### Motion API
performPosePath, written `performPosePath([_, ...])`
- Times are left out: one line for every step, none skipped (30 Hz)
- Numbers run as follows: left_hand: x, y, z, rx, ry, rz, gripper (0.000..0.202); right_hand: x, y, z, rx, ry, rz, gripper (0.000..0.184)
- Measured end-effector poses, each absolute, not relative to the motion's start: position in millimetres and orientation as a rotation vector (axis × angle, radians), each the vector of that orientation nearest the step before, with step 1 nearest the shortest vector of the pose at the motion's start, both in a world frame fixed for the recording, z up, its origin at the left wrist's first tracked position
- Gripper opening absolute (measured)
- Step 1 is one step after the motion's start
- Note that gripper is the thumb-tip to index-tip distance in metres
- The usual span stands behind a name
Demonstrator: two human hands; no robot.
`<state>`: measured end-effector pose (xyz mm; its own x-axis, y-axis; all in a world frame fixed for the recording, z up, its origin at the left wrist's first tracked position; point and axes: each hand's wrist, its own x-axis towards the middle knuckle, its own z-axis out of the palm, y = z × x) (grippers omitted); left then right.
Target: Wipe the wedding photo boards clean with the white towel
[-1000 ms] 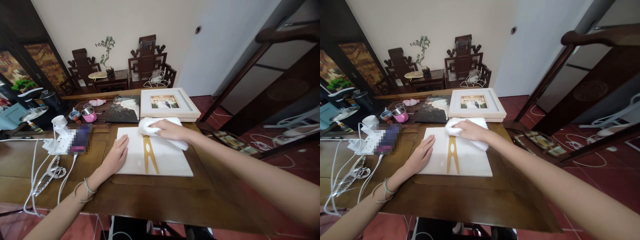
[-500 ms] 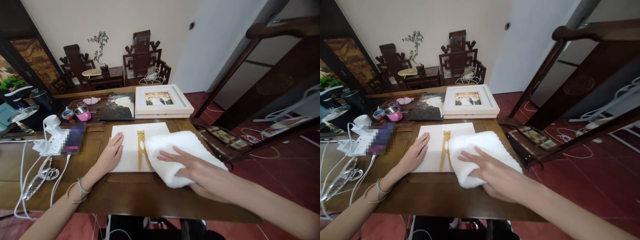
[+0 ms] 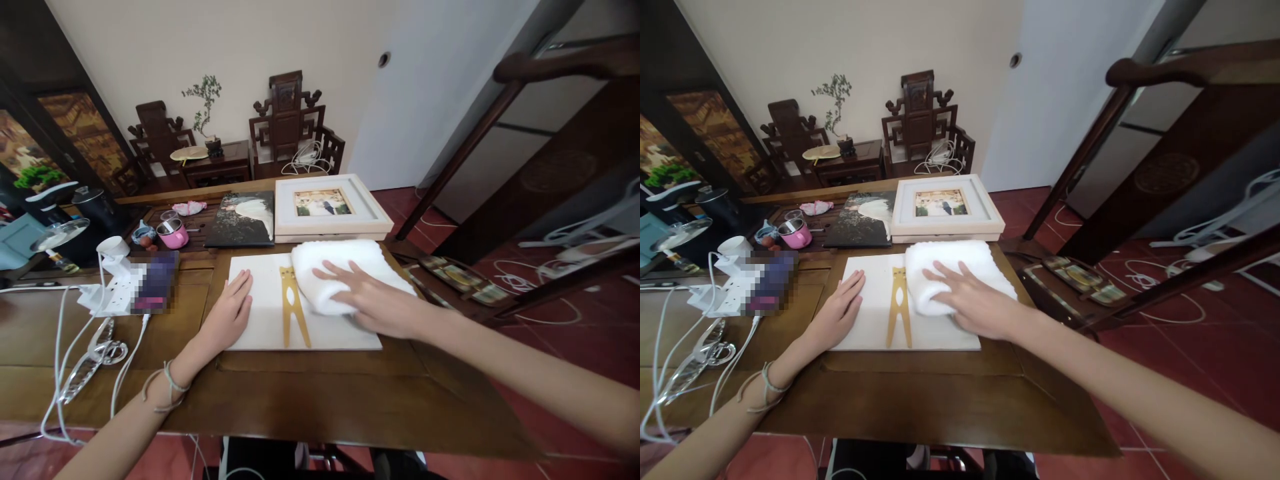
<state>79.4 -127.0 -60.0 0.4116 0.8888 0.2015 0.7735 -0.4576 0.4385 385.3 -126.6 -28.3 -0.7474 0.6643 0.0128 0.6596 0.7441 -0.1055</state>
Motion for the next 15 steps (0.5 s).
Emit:
performPosePath([80,-127,-60,2.394,1.451,0.592,0.047,387,-142,-31,-1.071,-2.868,0.143,0.05])
performPosePath([80,-127,-60,2.395,1.452,0.587,0.047,389,-158,-34,-1.043,-2.846,0.142,0.048])
performPosePath([80,-127,-60,2.396,1.452,0.582,0.047,391,-173,-36,-1.007,-2.815,0.137,0.044])
performPosePath([80,-128,-60,2.398,1.452,0.58,0.047,393,-186,-37,-0.977,-2.805,0.144,0.041])
performPosePath([81,-128,-60,2.399,1.453,0.582,0.047,394,-196,-38,-0.95,-2.799,0.159,0.039])
performPosePath([81,-128,-60,2.4,1.453,0.586,0.046,396,-203,-37,-0.927,-2.804,0.186,0.038])
performPosePath([81,-128,-59,2.402,1.451,0.59,0.046,397,-204,-35,-0.917,-2.815,0.223,0.039])
performPosePath([80,-128,-59,2.404,1.449,0.596,0.046,398,-201,-32,-0.921,-2.825,0.266,0.041])
performPosePath([80,-128,-59,2.406,1.445,0.601,0.046,398,-194,-29,-0.938,-2.833,0.307,0.044])
performPosePath([80,-127,-59,2.408,1.442,0.605,0.046,398,-184,-25,-0.964,-2.84,0.344,0.048])
performPosePath([80,-127,-59,2.41,1.439,0.604,0.046,397,-171,-21,-0.998,-2.845,0.373,0.052])
performPosePath([80,-127,-59,2.411,1.438,0.599,0.046,396,-156,-18,-1.036,-2.851,0.395,0.055])
performPosePath([79,-127,-58,2.413,1.439,0.59,0.046,395,-140,-15,-1.063,-2.862,0.414,0.057])
performPosePath([79,-127,-58,2.414,1.44,0.58,0.046,394,-125,-13,-1.084,-2.873,0.432,0.058])
performPosePath([79,-127,-58,2.415,1.44,0.569,0.047,392,-110,-12,-1.091,-2.877,0.442,0.058])
